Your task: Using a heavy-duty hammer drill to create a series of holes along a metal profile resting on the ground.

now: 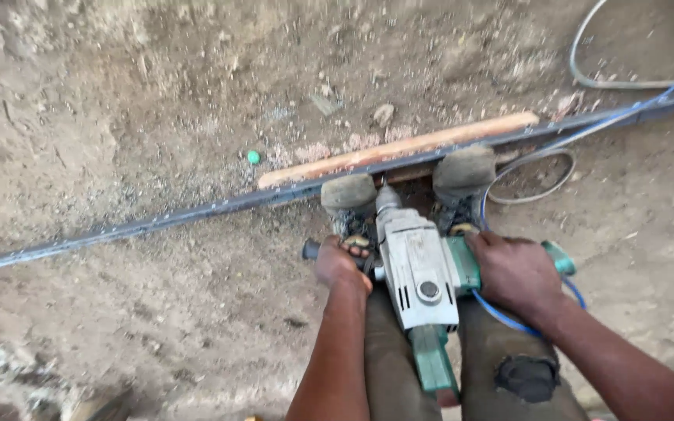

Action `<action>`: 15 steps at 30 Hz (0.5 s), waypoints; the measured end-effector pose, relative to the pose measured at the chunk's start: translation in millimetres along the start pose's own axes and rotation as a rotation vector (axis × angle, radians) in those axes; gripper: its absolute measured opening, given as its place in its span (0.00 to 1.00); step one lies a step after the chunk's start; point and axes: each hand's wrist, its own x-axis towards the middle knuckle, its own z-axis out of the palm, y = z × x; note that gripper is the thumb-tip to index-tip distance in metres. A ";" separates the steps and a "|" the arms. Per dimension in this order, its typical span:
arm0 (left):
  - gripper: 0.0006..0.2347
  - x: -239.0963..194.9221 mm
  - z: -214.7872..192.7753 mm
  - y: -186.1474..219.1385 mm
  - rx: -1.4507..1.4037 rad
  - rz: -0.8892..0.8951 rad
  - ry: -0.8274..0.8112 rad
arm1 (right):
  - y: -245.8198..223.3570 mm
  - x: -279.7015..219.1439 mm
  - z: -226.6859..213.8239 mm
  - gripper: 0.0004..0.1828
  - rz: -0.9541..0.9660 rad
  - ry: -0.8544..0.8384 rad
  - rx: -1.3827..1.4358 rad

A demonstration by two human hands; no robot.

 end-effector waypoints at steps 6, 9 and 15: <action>0.12 14.9 8.8 3.5 0.035 -0.008 -0.030 | 11.0 14.9 -0.4 0.15 -0.061 0.008 -0.039; 0.12 9.5 5.7 7.4 0.030 -0.008 -0.015 | 7.1 16.4 -8.4 0.13 -0.067 -0.040 -0.018; 0.11 0.2 8.3 4.7 -0.051 -0.046 0.055 | 13.0 18.9 -15.5 0.12 -0.079 -0.092 -0.008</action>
